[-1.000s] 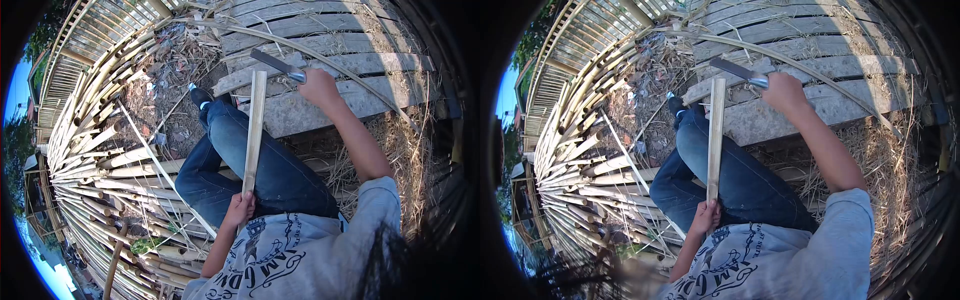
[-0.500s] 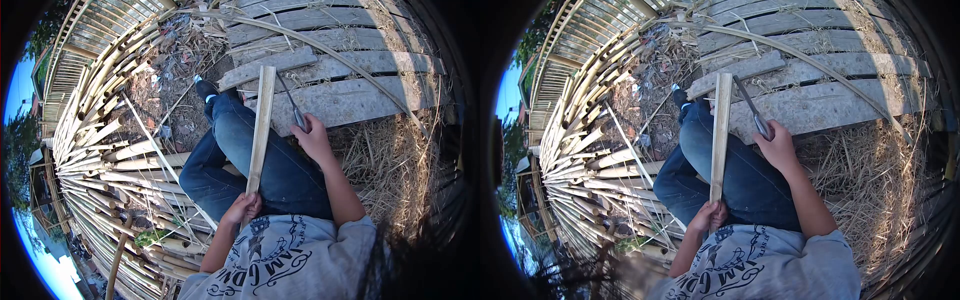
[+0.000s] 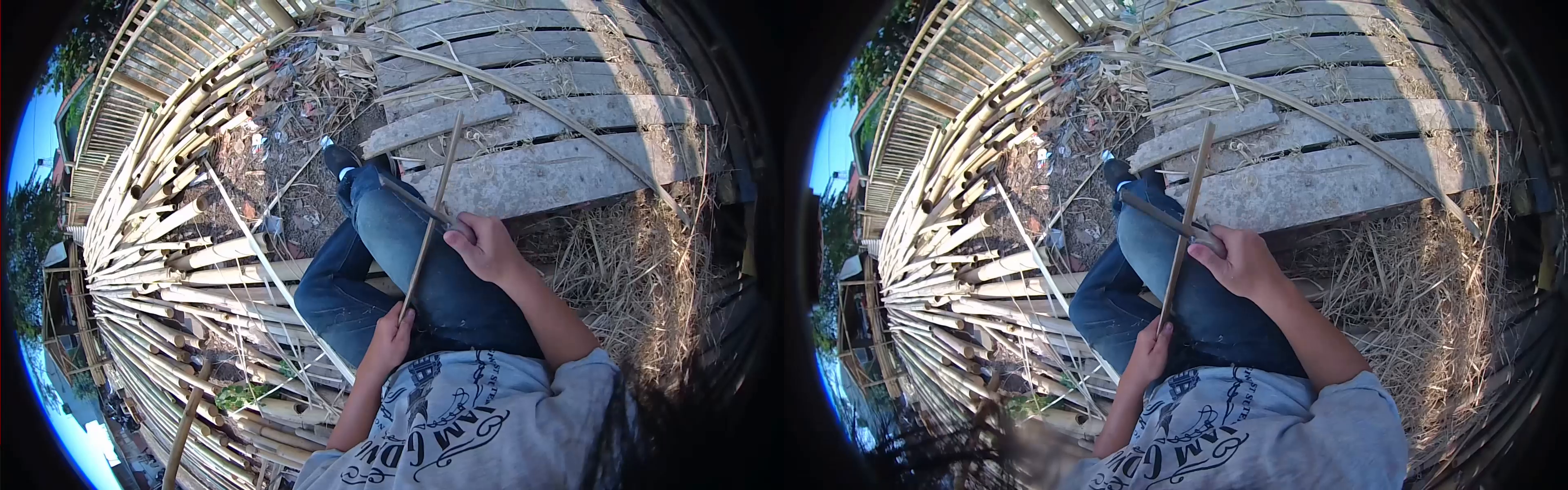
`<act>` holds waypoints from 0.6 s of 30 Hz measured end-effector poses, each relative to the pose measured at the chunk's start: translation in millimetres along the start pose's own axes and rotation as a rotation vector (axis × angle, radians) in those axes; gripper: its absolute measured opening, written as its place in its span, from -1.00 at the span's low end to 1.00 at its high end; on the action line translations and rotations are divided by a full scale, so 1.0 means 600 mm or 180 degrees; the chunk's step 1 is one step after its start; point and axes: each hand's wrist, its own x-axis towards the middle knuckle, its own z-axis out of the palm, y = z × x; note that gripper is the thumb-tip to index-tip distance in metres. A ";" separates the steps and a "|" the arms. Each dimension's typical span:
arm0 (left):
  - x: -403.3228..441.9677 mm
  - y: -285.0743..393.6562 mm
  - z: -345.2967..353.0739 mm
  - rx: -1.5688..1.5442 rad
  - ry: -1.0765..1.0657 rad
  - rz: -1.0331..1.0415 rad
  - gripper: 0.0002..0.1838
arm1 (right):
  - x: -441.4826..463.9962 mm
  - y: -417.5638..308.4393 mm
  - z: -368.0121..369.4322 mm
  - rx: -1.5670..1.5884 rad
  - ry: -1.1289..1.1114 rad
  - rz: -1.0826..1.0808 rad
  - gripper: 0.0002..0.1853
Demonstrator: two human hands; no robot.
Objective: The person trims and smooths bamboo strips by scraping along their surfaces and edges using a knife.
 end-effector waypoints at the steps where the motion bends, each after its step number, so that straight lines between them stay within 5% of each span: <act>1: -0.003 -0.006 0.000 -0.0001 0.0005 0.0012 -0.74 | -0.008 -0.014 0.002 -0.0320 -0.0121 -0.0088 -0.37; 4: -0.016 -0.019 0.001 0.0188 0.0134 -0.0076 -0.74 | -0.017 -0.017 -0.016 -0.1344 -0.0346 -0.0371 -0.31; 8: -0.022 -0.023 0.016 0.0025 0.0144 -0.0100 -0.73 | 0.003 -0.006 -0.054 -0.1846 0.0286 -0.0524 -0.27; 11: -0.021 -0.034 0.023 -0.0073 0.0172 0.0031 -0.73 | -0.014 0.013 -0.036 -0.1917 -0.0201 -0.0929 -0.29; 18: -0.022 -0.029 0.027 0.0032 0.0276 0.0022 -0.81 | 0.026 0.003 -0.066 -0.2002 0.0515 -0.0710 -0.37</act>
